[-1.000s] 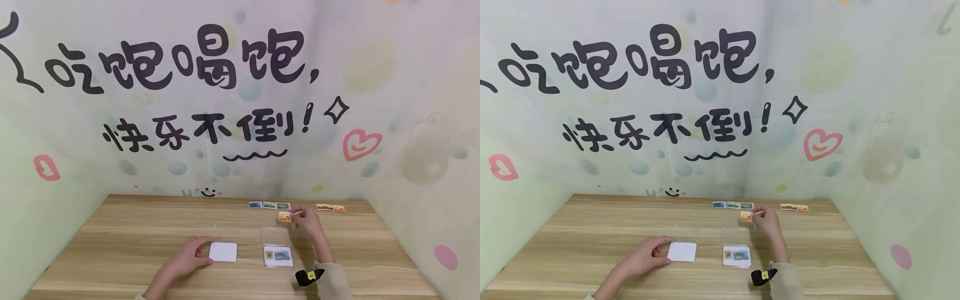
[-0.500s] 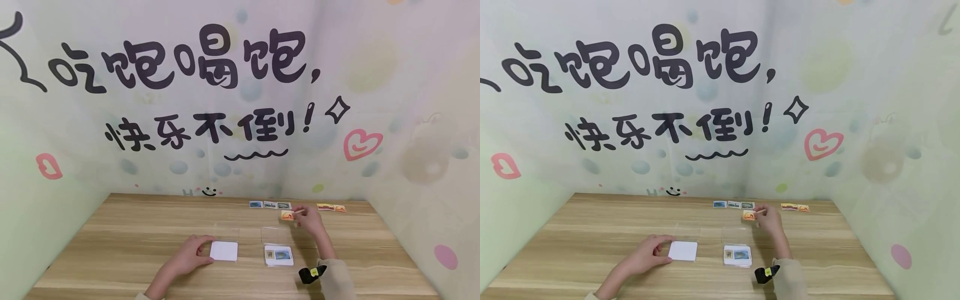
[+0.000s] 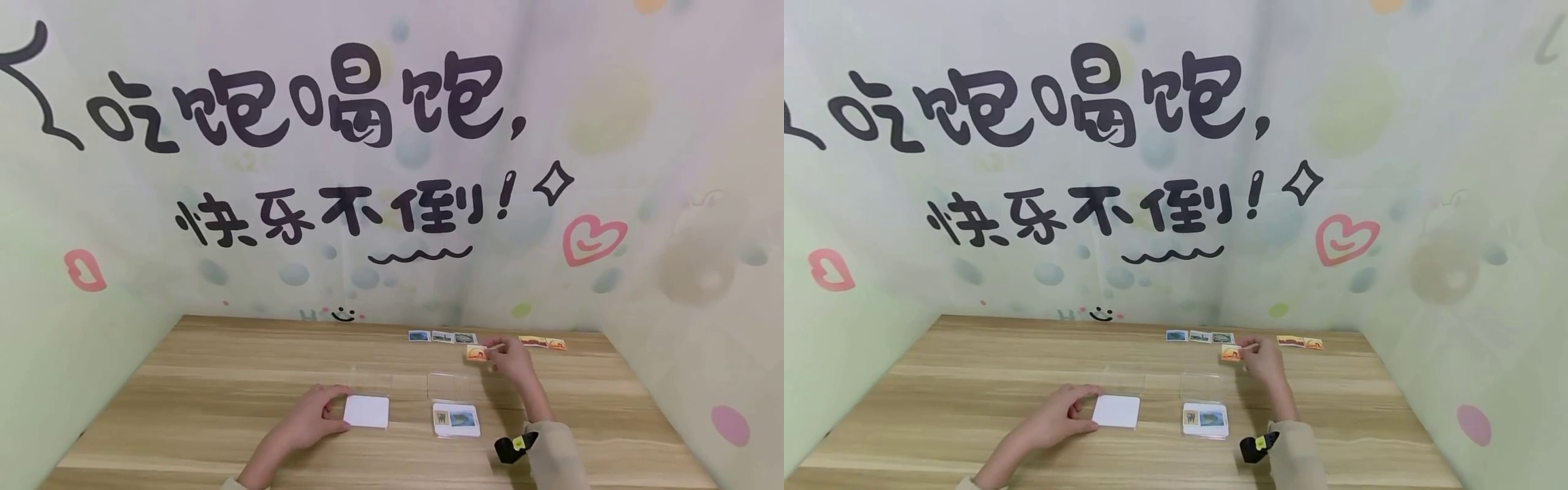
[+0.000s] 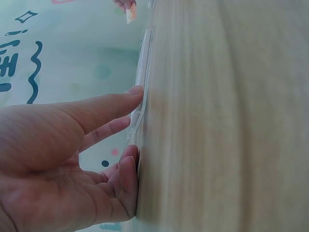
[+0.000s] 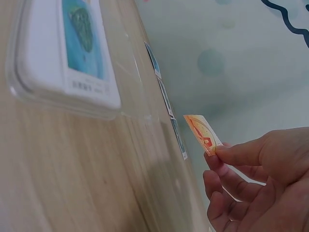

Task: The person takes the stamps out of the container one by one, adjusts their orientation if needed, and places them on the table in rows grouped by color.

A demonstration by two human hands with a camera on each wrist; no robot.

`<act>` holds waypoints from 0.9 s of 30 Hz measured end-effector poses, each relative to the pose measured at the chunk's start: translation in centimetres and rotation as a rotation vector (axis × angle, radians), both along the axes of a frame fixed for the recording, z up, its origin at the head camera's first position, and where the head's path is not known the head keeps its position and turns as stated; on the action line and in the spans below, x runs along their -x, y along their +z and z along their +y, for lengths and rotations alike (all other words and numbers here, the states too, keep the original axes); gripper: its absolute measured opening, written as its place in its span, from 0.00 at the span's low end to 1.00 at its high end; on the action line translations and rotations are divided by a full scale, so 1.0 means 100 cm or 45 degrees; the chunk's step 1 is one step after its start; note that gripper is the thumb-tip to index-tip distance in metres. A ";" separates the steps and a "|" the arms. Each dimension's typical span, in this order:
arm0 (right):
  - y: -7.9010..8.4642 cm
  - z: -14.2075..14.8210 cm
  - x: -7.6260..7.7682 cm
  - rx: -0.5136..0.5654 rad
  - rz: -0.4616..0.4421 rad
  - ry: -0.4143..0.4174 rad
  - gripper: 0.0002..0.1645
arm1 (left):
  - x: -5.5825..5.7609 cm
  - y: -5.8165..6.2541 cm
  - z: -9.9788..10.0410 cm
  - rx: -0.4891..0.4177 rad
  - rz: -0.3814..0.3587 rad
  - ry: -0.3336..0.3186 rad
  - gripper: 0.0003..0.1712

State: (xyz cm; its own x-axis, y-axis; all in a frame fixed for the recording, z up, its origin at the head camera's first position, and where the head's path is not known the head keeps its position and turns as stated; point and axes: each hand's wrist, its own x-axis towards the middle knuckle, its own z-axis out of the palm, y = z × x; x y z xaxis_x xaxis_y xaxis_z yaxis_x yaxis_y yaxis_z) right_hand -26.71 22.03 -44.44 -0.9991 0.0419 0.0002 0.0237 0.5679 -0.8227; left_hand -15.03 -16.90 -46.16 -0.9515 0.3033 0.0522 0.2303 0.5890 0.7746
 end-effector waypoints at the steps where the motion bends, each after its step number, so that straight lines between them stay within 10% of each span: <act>1: 0.000 0.001 0.000 -0.003 -0.001 -0.001 0.09 | 0.000 0.000 0.000 0.001 0.002 -0.002 0.29; 27: 0.002 0.022 0.009 -0.070 0.037 -0.013 0.08 | 0.000 0.000 0.000 0.002 -0.012 0.011 0.29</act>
State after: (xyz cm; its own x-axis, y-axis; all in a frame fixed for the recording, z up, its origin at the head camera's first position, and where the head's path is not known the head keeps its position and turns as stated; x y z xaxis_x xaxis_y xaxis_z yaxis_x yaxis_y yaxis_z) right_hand -27.57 24.27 -44.27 -0.9982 0.0511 0.0319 0.0061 0.6121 -0.7908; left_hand -15.06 -16.92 -46.20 -0.9545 0.2949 0.0430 0.2180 0.5925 0.7755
